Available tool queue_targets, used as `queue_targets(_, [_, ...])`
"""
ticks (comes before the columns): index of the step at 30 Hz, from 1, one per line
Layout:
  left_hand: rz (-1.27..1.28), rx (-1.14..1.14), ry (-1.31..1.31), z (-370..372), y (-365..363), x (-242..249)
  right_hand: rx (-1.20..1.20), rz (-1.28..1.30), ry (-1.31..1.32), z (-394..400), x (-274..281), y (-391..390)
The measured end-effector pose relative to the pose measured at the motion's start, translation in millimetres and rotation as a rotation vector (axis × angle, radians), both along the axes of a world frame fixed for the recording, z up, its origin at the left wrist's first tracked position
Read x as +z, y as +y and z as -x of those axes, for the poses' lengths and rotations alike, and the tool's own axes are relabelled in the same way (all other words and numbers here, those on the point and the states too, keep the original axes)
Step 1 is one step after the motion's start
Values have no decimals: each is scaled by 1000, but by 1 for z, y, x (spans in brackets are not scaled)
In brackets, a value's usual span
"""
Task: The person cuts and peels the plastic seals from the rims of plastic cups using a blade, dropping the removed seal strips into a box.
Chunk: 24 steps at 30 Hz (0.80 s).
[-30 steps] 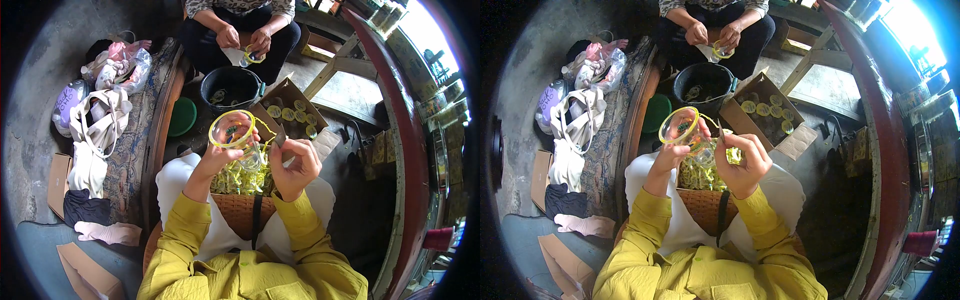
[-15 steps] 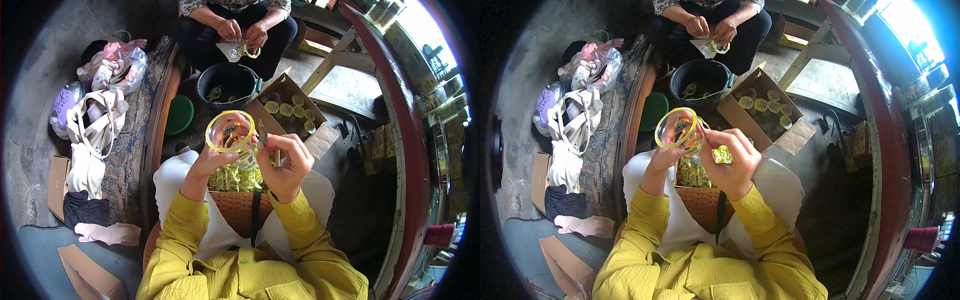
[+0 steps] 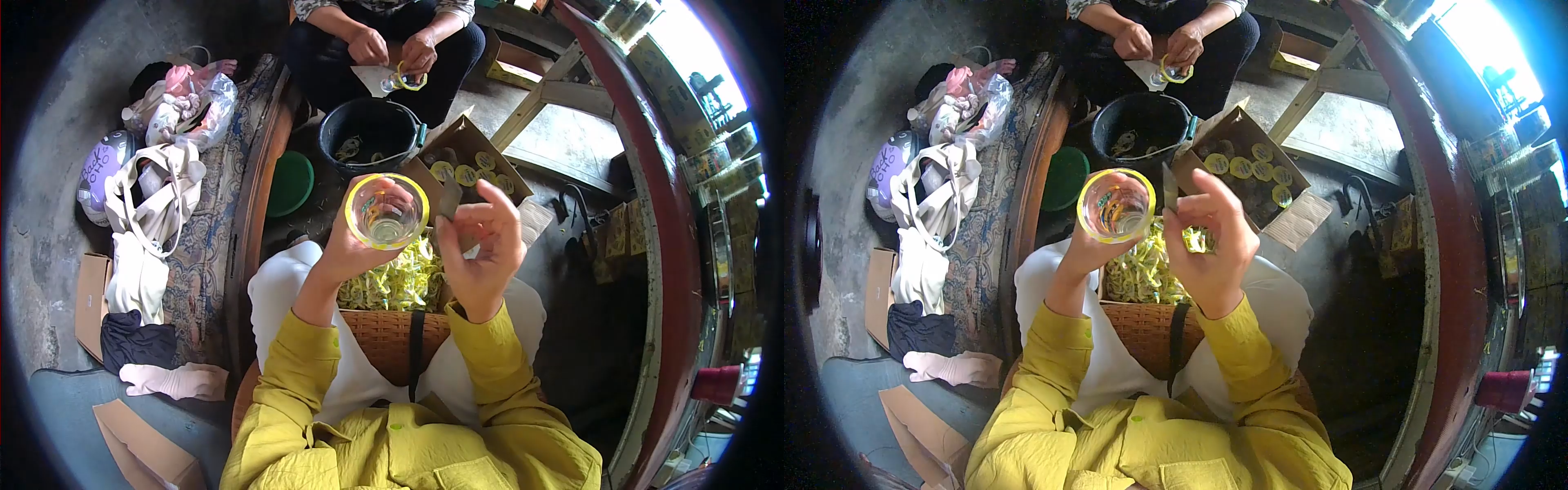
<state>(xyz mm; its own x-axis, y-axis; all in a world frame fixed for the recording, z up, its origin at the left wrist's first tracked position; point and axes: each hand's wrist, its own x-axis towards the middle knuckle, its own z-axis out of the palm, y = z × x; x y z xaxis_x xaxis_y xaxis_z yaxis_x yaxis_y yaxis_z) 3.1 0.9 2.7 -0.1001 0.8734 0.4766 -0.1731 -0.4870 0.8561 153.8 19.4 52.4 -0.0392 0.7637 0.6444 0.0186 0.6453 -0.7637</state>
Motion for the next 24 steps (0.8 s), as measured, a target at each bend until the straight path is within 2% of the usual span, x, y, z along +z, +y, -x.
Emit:
queue_targets(2, [3,21,3,-2,1,-4,30,7,27,-3,-2,6])
queue_targets(3, [29,51,7,-3,1,-6,-29,-28,8,-2,-4,9])
queue_targets(6, [30,129,57,-1,4,-12,-1,-113,-304,-14,-2,21])
queue_targets(7, [52,156,69,-1,5,-11,-2,-24,-251,-11,0,20])
queue_targets(17, [-44,411,219,-1,9,-13,36,-132,-359,-10,-1,20])
queue_targets(24, [-36,490,263,1,10,-16,54,-187,-400,-2,-4,13])
